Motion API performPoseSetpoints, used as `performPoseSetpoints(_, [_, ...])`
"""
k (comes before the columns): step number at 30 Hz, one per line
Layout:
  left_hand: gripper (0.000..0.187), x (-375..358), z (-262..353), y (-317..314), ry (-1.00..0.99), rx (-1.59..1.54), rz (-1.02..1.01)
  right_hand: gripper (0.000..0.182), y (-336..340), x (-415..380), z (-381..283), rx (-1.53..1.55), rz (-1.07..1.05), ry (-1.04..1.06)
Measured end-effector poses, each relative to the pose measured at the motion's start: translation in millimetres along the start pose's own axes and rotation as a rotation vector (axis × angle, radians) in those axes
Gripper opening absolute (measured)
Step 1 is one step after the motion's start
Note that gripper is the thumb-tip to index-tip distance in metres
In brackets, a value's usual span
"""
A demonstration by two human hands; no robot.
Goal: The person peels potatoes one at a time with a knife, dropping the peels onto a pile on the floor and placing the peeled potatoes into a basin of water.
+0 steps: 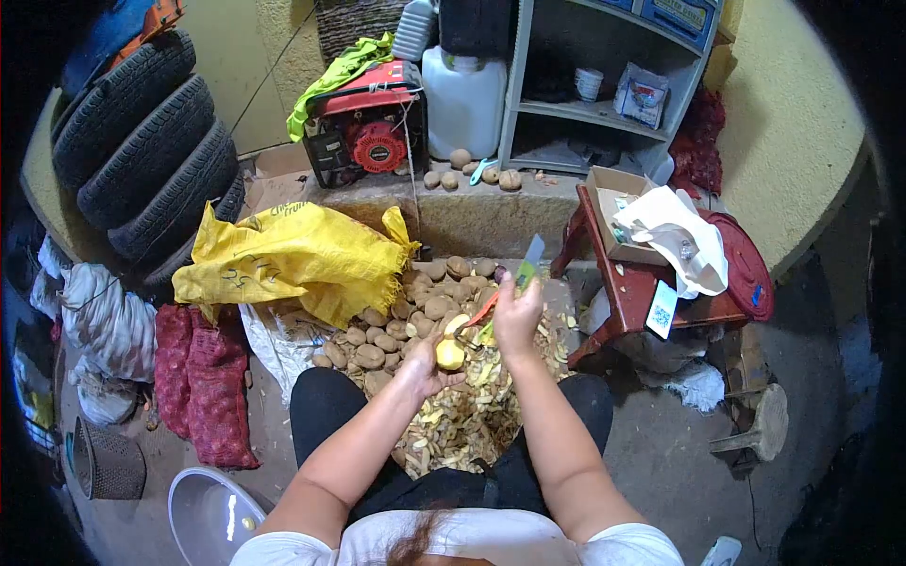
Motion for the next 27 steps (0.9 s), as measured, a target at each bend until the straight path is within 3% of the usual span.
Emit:
performPoseSetpoints(2, [0.030,1,-2,0,0.000,-0.012,-0.006,0.024,-2,-5,6,0.014,-0.040,-0.008])
performPoseSetpoints(5, [0.030,4,-5,0,0.039,0.006,-0.072,0.034,-8,-12,25,-0.130,-0.028,0.228])
performPoseSetpoints(9, [0.030,5,-4,2,0.017,0.063,-0.016,0.033,-5,-5,27,-0.164,0.065,0.302])
performPoseSetpoints(12, [0.030,7,-6,7,0.024,0.077,-0.026,0.028,4,15,27,-0.188,0.146,0.259])
performPoseSetpoints(14, [0.030,4,-5,7,0.007,0.100,-0.021,0.022,11,29,28,-0.001,0.169,-0.003])
performPoseSetpoints(16, [0.032,2,2,10,-0.081,0.059,0.035,0.019,14,32,34,0.073,0.054,-0.091])
performPoseSetpoints(18, [0.035,4,11,14,-0.063,0.053,-0.002,0.017,10,23,36,0.261,-0.343,-0.177])
performPoseSetpoints(19, [0.037,2,17,14,-0.083,0.008,-0.064,0.016,11,18,32,0.211,-0.476,-0.066])
performPoseSetpoints(20, [0.038,-1,23,15,-0.102,-0.036,-0.125,0.016,13,10,29,0.214,-0.480,-0.064])
performPoseSetpoints(21, [0.042,-8,30,16,-0.059,-0.087,-0.279,0.016,14,0,22,0.180,-0.578,0.006])
performPoseSetpoints(22, [0.042,-13,32,16,-0.061,-0.089,-0.274,0.016,15,-8,16,0.144,-0.674,0.075])
performPoseSetpoints(24, [0.049,-29,39,14,-0.312,-0.031,-0.281,0.016,18,-15,10,0.052,-0.773,0.169])
performPoseSetpoints(27, [0.060,-35,44,12,-0.367,0.006,-0.373,0.017,19,-22,1,-0.068,-0.891,0.287])
Point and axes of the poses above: each hand's wrist, its own x-axis towards the middle knuckle, its own y-axis out of the back of the hand, z = x × y, the point moved 2 cm from there along x, towards the middle knuckle, and after that the axes turned 13 degrees about z, right-handed, at the moved point
